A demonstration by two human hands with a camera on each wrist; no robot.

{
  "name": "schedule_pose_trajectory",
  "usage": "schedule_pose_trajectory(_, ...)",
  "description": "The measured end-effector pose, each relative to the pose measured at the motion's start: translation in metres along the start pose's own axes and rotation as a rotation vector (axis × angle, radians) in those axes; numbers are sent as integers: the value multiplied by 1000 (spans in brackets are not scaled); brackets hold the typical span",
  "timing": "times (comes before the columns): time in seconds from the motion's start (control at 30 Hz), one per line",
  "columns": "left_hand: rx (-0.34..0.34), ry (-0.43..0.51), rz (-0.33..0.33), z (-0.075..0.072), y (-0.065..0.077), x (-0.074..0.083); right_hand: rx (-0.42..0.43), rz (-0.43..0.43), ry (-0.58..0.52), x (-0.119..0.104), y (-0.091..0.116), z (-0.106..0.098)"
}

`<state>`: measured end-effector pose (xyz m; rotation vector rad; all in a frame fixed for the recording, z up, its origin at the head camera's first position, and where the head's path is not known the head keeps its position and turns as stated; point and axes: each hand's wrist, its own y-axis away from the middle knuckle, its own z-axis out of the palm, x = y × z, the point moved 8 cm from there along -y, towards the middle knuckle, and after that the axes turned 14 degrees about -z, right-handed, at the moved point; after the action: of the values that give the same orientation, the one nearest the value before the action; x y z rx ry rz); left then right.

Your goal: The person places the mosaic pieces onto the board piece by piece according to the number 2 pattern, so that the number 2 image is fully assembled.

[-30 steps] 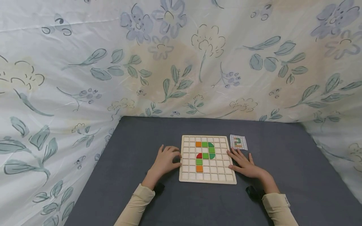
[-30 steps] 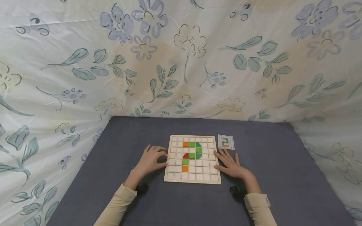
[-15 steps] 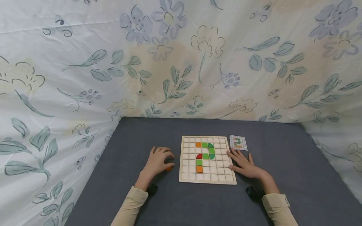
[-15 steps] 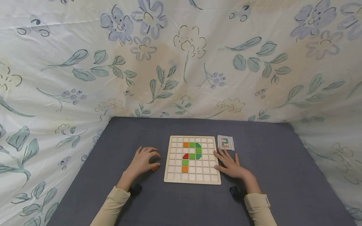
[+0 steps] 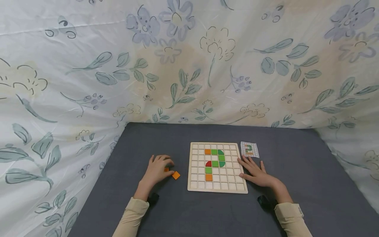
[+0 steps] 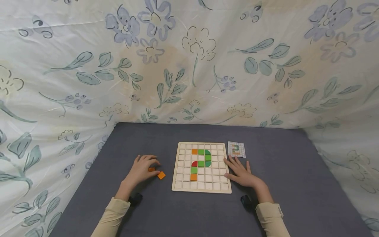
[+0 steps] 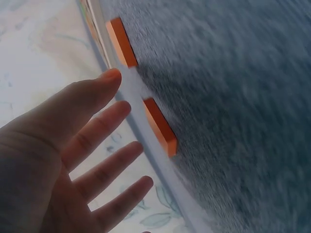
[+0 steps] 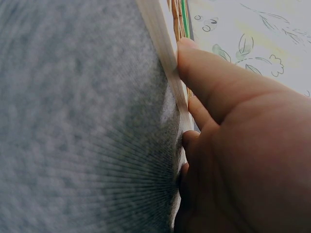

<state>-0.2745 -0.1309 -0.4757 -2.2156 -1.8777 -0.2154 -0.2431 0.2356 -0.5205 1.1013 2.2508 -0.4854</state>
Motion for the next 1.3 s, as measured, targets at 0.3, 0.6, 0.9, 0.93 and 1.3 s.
schedule_pose_trajectory(0.3,39,15,28,-6,5,-11,-1,1,-4,0,1,0)
schedule_pose_trajectory(0.6,-40,-8,-37,-9,4,-25,-4,-4,-10,1,0,-1)
schedule_pose_trajectory(0.9,-62,-18,-62,-13,7,-31,-8,0,-4,2,-1,-2)
schedule_pose_trajectory(0.93,-65,-18,-62,-12,7,-32,-8,1,-5,2,-1,-2)
schedule_pose_trajectory(1.3,-31,-32,-41,-15,5,-26,-12,-8,-11,1,0,-2)
